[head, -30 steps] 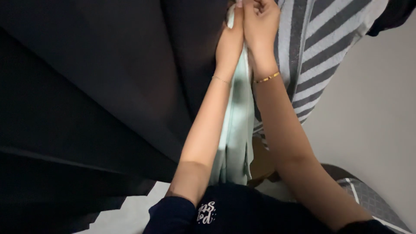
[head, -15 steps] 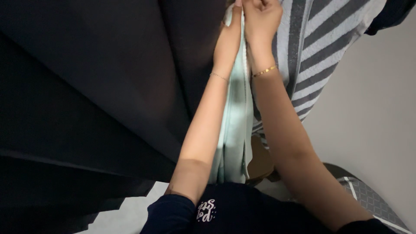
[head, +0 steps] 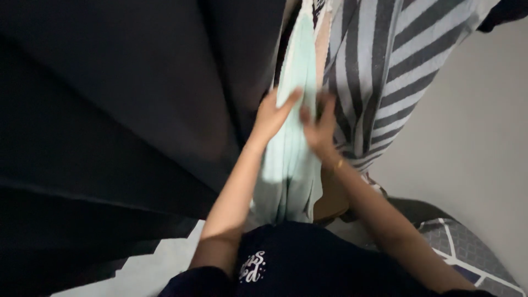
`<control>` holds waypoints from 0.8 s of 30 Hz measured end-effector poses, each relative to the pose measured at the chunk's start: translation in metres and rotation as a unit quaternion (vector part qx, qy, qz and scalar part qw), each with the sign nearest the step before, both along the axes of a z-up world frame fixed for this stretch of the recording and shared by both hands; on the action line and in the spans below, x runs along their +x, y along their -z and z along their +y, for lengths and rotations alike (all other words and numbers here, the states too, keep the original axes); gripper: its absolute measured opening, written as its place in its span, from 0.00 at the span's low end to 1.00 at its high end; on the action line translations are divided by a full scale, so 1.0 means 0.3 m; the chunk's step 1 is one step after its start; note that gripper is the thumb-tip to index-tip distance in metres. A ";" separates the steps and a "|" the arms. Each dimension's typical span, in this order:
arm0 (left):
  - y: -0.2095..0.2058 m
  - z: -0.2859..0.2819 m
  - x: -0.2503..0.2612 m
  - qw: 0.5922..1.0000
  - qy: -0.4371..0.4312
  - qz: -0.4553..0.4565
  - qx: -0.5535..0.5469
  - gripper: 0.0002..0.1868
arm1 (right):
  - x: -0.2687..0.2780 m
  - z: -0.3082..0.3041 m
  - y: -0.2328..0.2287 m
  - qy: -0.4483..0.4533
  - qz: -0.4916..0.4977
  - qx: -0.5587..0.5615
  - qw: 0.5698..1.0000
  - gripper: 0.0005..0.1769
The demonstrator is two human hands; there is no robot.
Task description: Organizing and picking up various personal items from a desk and bed.
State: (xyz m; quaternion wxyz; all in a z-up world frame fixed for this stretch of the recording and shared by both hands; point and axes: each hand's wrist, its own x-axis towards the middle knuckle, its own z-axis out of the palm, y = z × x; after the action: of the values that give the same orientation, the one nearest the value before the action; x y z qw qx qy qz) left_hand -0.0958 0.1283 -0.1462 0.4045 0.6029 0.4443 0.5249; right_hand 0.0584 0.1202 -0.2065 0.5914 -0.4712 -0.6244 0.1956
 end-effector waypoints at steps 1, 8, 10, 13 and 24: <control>0.057 -0.037 -0.024 1.000 0.000 0.001 -0.006 0.30 | 0.013 -0.066 0.131 0.000 0.001 -0.006 1.000 0.25; 0.214 -0.260 -0.128 0.994 0.048 0.026 -0.097 0.33 | 0.037 -0.340 0.535 -0.239 0.055 -0.353 0.903 0.37; 0.169 -0.304 -0.140 0.993 0.037 0.054 -0.096 0.33 | 0.005 -0.378 0.578 -0.288 0.040 -0.416 0.862 0.34; 0.074 -0.363 -0.163 0.980 0.033 0.134 -0.145 0.33 | -0.086 -0.427 0.622 -0.357 -0.001 -0.475 0.804 0.31; -0.011 -0.441 -0.255 0.943 -0.179 0.232 -0.157 0.36 | -0.350 -0.382 0.765 -0.531 0.062 -0.373 0.758 0.35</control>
State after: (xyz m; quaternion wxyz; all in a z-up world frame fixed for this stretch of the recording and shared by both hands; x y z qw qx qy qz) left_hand -0.1722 -0.0041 -0.1430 0.2790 0.5471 0.7033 0.3581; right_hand -0.0467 0.0055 -0.4361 0.2078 -0.2347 -0.6137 0.7246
